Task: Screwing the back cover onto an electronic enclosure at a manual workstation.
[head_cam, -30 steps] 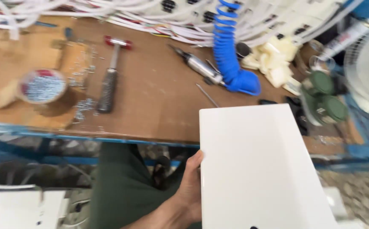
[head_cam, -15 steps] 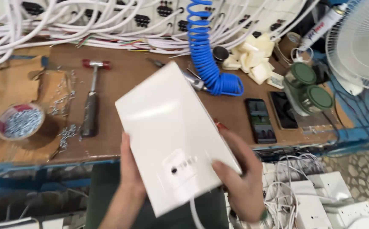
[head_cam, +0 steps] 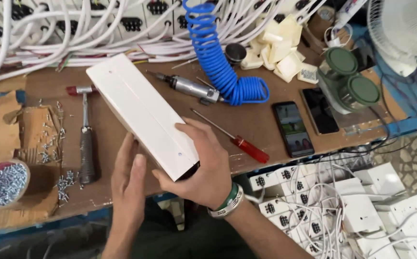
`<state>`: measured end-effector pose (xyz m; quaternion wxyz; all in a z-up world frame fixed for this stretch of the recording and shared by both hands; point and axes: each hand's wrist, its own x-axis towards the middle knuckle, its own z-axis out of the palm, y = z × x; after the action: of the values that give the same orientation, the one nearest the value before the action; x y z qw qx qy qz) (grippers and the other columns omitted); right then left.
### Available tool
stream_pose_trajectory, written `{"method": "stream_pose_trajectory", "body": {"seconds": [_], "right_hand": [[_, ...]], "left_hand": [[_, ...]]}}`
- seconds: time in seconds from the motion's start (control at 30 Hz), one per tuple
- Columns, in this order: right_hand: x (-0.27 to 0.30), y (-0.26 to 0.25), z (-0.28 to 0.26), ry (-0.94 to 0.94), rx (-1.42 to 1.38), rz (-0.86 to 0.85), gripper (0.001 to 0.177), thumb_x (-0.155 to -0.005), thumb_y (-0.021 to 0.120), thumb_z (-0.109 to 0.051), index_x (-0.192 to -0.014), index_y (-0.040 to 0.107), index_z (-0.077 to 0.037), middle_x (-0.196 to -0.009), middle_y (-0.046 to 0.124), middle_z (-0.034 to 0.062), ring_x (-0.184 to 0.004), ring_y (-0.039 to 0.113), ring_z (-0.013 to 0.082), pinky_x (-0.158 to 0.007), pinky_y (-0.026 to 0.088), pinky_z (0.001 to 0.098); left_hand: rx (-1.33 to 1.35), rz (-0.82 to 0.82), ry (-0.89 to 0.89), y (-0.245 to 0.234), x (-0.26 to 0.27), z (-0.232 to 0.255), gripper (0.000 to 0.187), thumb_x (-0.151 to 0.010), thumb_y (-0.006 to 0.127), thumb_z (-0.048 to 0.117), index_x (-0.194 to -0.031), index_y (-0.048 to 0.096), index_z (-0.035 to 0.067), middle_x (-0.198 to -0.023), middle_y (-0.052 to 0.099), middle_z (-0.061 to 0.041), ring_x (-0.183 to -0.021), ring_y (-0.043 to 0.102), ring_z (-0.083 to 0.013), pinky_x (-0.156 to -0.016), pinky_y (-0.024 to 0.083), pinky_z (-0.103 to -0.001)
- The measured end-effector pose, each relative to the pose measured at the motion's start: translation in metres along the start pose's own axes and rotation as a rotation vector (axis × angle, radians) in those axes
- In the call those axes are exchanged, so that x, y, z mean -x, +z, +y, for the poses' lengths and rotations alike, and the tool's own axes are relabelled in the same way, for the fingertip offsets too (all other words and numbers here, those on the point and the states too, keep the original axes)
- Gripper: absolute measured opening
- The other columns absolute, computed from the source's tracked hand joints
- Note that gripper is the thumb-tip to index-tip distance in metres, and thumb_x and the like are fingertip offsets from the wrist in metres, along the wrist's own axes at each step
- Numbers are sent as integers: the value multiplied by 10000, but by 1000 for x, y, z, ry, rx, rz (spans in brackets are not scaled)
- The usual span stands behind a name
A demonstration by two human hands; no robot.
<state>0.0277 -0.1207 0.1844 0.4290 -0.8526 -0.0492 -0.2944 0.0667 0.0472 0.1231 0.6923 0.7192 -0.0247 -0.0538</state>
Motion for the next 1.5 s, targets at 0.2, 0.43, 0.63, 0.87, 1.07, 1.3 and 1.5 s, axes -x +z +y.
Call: {"method": "stream_pose_trajectory", "body": {"seconds": [0.2, 0.43, 0.63, 0.87, 1.07, 1.3, 1.5], "right_hand": [[0, -65, 48, 74, -233, -321, 810, -729, 913, -344, -1418, 580, -76, -1475, 577, 180, -1354, 603, 339, -1121, 502, 430], [57, -149, 158, 136, 807, -214, 685, -758, 852, -452, -1303, 695, -69, -1446, 518, 272, -1368, 469, 460, -1133, 406, 551], [69, -164, 197, 207, 945, -267, 651, -817, 727, -586, -1299, 719, -148, -1479, 502, 254, -1414, 410, 479, -1165, 339, 588], [32, -173, 250, 178, 639, -122, 415, -1147, 463, -387, -1296, 725, -102, -1458, 553, 249, -1379, 462, 412, -1192, 359, 520], [26, -205, 213, 324, 328, 59, 477, -1248, 295, -283, -1285, 674, 4, -1359, 649, 193, -1308, 578, 312, -1165, 396, 432], [74, -201, 216, 263, 550, -91, 367, -1184, 418, -257, -1229, 713, -43, -1296, 650, 209, -1242, 590, 352, -1122, 422, 467], [85, -183, 230, 142, 749, -189, 427, -890, 584, -102, -1298, 707, -131, -1454, 551, 217, -1360, 454, 451, -1169, 376, 543]], "left_hand": [[32, -47, 324, 12, 13, -22, 643, -1073, 498, 230, -1605, 266, -45, -1645, 353, -245, -1505, 421, -338, -1249, 353, -440], [-327, 72, 335, 5, 10, -37, 551, -1015, 560, 167, -1496, 401, -48, -1577, 412, -246, -1402, 521, -338, -1133, 488, -423], [-323, 56, 339, 11, 6, -30, 530, -1010, 541, 151, -1486, 420, -49, -1573, 419, -241, -1407, 522, -339, -1136, 493, -437], [-239, 18, 322, 6, 7, -31, 539, -1000, 552, 116, -1486, 402, -64, -1579, 395, -247, -1411, 515, -331, -1149, 485, -440], [-273, 32, 296, 7, 7, -31, 545, -995, 565, 121, -1483, 408, -63, -1568, 406, -244, -1382, 533, -316, -1117, 510, -422], [-289, 50, 349, 7, 9, -32, 524, -1005, 570, 135, -1474, 428, -53, -1566, 427, -230, -1363, 553, -302, -1102, 523, -404], [-325, 75, 365, 5, 11, -32, 508, -1003, 572, 136, -1464, 452, -42, -1560, 449, -222, -1368, 549, -307, -1090, 516, -405]]}}
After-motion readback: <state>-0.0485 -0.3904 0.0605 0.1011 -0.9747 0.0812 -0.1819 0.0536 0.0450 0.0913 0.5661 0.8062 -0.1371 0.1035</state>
